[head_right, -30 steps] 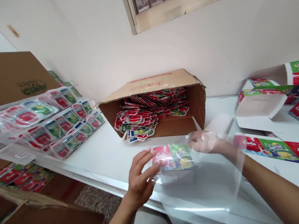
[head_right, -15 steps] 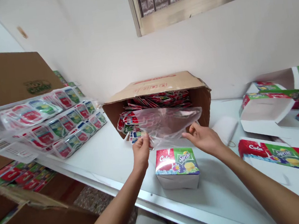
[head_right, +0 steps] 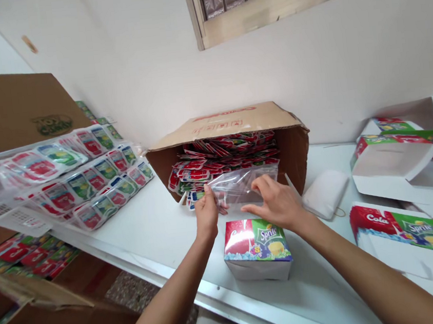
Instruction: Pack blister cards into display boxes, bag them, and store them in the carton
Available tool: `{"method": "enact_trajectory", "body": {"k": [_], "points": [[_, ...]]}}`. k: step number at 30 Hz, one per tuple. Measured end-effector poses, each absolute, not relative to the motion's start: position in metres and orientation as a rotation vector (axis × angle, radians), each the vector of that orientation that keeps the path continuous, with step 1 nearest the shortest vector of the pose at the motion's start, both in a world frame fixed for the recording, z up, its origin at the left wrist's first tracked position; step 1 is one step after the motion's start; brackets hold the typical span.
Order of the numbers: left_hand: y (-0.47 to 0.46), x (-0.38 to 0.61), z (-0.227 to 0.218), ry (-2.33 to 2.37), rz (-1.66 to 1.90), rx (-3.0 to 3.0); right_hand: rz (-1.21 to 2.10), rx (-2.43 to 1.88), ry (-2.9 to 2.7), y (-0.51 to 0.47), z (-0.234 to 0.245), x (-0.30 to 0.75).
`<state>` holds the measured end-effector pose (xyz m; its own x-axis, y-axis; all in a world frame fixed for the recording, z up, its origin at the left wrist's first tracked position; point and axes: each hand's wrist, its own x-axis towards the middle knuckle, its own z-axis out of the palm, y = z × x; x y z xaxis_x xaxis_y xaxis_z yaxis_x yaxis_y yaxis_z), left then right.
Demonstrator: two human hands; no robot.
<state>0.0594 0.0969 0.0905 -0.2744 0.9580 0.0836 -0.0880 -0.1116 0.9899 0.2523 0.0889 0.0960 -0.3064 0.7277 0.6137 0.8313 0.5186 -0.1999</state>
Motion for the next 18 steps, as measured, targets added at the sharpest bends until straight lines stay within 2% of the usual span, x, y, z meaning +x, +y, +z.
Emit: {"method": "enact_trajectory", "body": {"k": [10,15,18], "points": [[0.1,0.063,0.093,1.317,1.513,1.151,-0.383,-1.104,-2.237,0.085,0.104,0.227],[0.089,0.048,0.091,1.651,1.368,1.423,-0.488,-1.056,-2.181,0.086,0.1,0.239],[0.067,0.045,0.09,1.885,1.42,1.832,-0.534,-1.064,-2.175,0.08,0.101,0.24]]}}
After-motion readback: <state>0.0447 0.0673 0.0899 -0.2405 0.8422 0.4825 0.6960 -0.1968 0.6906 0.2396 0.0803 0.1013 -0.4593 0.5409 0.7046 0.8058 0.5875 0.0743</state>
